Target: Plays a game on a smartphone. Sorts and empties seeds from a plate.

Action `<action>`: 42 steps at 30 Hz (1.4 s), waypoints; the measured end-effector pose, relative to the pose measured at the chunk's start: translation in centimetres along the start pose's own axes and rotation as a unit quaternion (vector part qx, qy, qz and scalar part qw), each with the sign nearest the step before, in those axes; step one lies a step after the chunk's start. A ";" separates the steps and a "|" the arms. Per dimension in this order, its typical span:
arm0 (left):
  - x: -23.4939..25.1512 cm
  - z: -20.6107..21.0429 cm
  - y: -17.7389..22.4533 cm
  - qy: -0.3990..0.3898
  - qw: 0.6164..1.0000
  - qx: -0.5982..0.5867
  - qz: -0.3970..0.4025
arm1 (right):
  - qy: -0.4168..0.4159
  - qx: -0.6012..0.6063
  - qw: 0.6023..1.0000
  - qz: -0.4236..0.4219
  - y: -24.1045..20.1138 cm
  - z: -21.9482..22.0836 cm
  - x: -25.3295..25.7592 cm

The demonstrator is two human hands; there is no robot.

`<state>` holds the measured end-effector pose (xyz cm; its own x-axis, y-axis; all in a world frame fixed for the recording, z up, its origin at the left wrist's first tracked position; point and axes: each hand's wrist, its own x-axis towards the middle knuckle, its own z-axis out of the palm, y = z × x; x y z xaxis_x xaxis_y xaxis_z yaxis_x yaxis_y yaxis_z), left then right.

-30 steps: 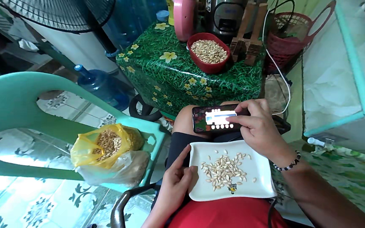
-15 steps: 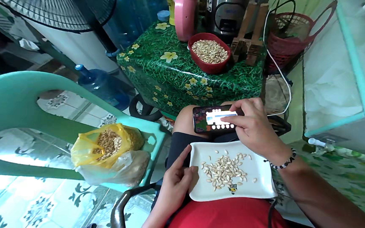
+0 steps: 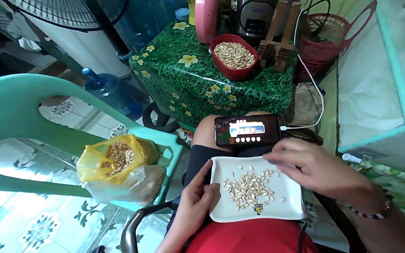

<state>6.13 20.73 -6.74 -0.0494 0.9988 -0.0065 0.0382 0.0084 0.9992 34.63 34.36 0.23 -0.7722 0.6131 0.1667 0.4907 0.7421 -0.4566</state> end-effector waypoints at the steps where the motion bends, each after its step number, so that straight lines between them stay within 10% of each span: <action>1: 0.0 0.0 0.1 0.000 1.000 0.001 -0.003 | -0.050 -0.004 0.999 -0.004 -0.1 -0.2 -0.7; 28: 0.0 -0.1 -0.1 0.001 1.000 0.001 -0.003 | -0.006 0.038 0.994 -0.104 -2.5 4.0 1.6; 35: 0.0 0.0 0.0 0.005 1.000 0.008 -0.007 | 0.178 -0.072 0.981 -0.013 -1.5 2.2 3.4; 42: 0.0 0.0 0.1 0.003 1.000 0.005 -0.008 | 0.151 -0.096 0.984 0.000 -0.4 3.3 4.2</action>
<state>6.15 20.74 -6.65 -0.0570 0.9981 -0.0213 0.0476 0.0241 0.9986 29.82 35.75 -1.71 -0.6315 0.6436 0.4323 0.5793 0.7623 -0.2886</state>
